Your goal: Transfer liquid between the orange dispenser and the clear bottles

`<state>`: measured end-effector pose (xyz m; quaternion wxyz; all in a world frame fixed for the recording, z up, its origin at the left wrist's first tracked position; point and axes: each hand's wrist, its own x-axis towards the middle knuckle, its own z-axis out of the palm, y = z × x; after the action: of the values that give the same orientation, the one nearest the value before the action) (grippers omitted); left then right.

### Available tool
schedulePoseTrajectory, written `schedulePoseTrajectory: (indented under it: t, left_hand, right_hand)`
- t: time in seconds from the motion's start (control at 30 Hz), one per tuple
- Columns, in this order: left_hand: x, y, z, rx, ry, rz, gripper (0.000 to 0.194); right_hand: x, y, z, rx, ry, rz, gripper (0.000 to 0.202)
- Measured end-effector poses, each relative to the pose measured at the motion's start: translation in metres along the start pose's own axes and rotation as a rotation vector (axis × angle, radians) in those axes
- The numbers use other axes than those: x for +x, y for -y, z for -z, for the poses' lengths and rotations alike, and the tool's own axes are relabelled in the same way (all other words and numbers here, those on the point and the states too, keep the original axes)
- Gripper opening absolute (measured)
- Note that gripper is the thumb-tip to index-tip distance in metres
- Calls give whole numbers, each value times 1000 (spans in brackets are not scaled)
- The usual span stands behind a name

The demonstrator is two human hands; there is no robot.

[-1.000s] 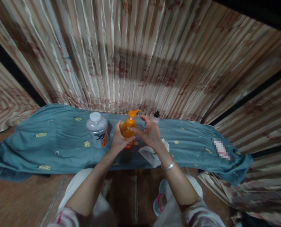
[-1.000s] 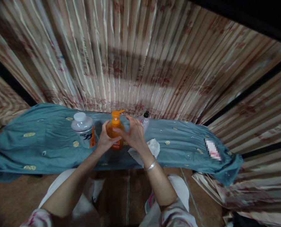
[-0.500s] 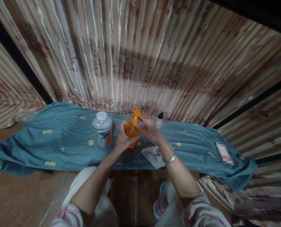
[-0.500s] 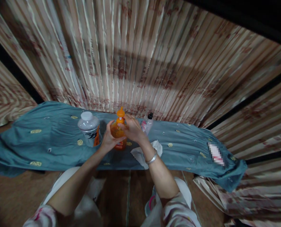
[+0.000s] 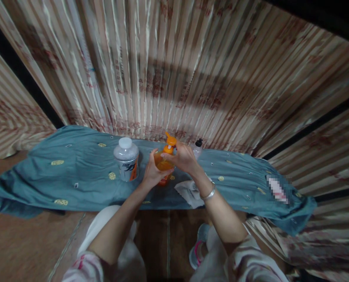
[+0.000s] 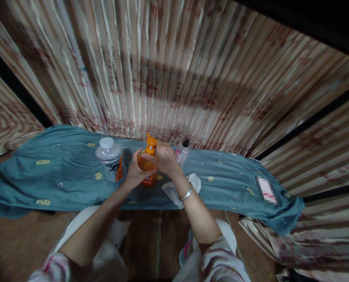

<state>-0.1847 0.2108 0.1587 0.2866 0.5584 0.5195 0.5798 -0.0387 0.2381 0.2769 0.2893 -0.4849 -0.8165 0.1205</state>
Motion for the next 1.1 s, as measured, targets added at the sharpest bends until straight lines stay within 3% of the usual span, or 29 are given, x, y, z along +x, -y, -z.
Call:
schedulePoseTrajectory:
  t: [0.17,0.33,0.5,0.7,0.87,1.1]
  left_hand:
    - [1,2,0,-12,-3,21,111]
    - [1,0,2,-9,19,55,112]
    - [0,-5,2,-15,11,39,111]
    - [0,-7,-1,9,-3,39,110]
    - [-1,-8,-4,30,25,-6,109]
    - [1,-10,-1,51,13,17,107]
  right_hand:
    - [8,-1,14,180,62,48,29]
    - [12,-10,41,427,32,118,33]
    - [-7,-21,74,610,-176,46,45]
    - [-35,-55,101,775,-493,-97,50]
    - [-53,-75,104,902,-643,-207,51]
    - [-56,-77,132,984,-757,-186,51]
